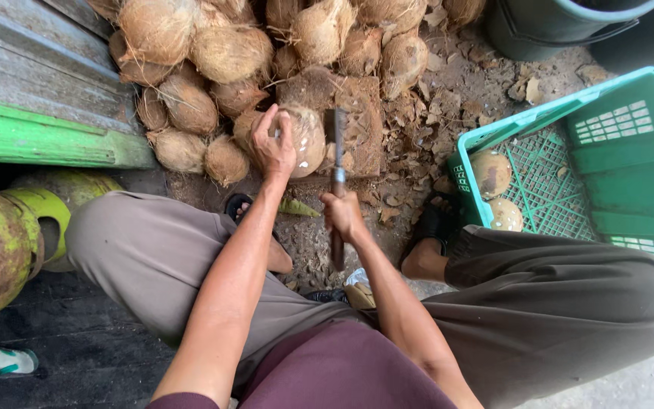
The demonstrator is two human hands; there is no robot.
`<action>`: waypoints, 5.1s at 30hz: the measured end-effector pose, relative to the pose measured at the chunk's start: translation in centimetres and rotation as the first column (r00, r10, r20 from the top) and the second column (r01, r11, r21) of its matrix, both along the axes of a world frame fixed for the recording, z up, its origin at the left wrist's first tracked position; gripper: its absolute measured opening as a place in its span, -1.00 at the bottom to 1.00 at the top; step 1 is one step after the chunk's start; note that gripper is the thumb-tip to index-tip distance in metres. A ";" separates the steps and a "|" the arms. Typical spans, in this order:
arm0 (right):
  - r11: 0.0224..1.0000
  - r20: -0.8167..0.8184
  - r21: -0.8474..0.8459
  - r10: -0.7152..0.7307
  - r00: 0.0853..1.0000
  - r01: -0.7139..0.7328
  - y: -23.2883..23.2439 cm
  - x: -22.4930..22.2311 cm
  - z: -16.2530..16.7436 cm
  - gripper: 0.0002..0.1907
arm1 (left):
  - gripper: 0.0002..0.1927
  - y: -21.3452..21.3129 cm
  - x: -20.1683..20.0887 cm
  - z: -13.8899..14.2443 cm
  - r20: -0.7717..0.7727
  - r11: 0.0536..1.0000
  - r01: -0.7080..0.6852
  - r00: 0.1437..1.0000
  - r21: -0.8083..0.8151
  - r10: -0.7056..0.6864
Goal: The person sits on the ground holding a coconut against a wooden block and chops the outer husk with a machete, rotating the coconut between strikes to strip the husk. Once trimmed, the person places the husked coconut into a green plastic crate.
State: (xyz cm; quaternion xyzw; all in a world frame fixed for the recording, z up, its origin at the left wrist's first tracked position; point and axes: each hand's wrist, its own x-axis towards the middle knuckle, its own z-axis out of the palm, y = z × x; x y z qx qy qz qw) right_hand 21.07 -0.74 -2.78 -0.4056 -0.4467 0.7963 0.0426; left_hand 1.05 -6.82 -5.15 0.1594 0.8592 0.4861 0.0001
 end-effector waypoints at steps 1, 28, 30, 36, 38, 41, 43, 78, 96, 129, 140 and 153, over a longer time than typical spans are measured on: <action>0.990 0.092 -0.135 0.059 0.994 -0.046 -0.3 -0.1 -0.4 -0.88 | -0.49 0.0 0.0 0.2 0.022 0.996 0.021 1.000 -0.084 -0.020; 0.877 0.273 0.408 0.148 0.951 -0.253 1.7 1.2 2.9 -0.62 | 0.19 0.8 -0.3 2.2 0.555 0.991 -0.119 0.829 0.055 0.069; 0.862 0.162 0.471 0.122 0.979 -0.185 1.9 1.2 2.7 -0.69 | 0.21 0.9 -0.1 1.9 0.527 0.991 -0.134 0.844 0.020 0.104; 0.891 -0.038 0.455 0.011 0.999 0.007 1.5 1.2 0.4 -0.57 | 0.11 1.0 0.1 0.9 0.542 0.979 -0.191 0.816 -0.072 0.199; 0.917 0.104 0.387 0.057 0.993 -0.093 0.9 1.0 -0.7 -0.64 | 0.09 1.0 0.2 0.8 0.555 0.973 -0.229 0.815 0.040 0.169; 0.945 0.314 0.231 0.153 0.937 -0.231 0.4 0.9 -1.2 -0.80 | 0.10 1.1 0.3 1.1 0.579 0.958 -0.255 0.804 0.129 0.136; 0.958 0.243 0.226 0.118 0.963 -0.175 0.8 0.8 -0.5 -0.77 | 0.13 1.1 0.3 1.6 0.567 0.956 -0.258 0.812 0.141 0.135; 0.960 0.143 0.135 0.225 0.964 -0.245 1.9 1.2 0.5 -0.69 | 0.15 -1.3 -0.2 3.5 0.532 0.998 -0.056 0.845 -0.001 0.048; 0.898 0.216 0.230 0.329 0.919 -0.375 1.2 3.1 -2.5 -0.64 | 0.22 -3.8 1.1 1.7 0.470 0.965 -0.143 0.882 0.220 0.024; 0.451 0.370 0.788 0.196 0.908 -0.418 2.6 3.0 9.7 -0.62 | -0.44 3.4 -0.5 0.1 0.566 0.870 -0.477 0.755 0.127 0.332; 0.693 0.507 0.572 0.122 0.854 -0.439 4.0 3.3 6.7 -0.70 | -0.56 4.8 1.1 1.9 0.524 0.841 -0.541 0.710 -0.023 0.471; 0.790 0.333 0.549 0.094 0.938 -0.274 4.3 3.3 3.8 -0.80 | -0.39 3.9 1.2 3.0 0.343 0.938 -0.342 0.889 0.062 0.302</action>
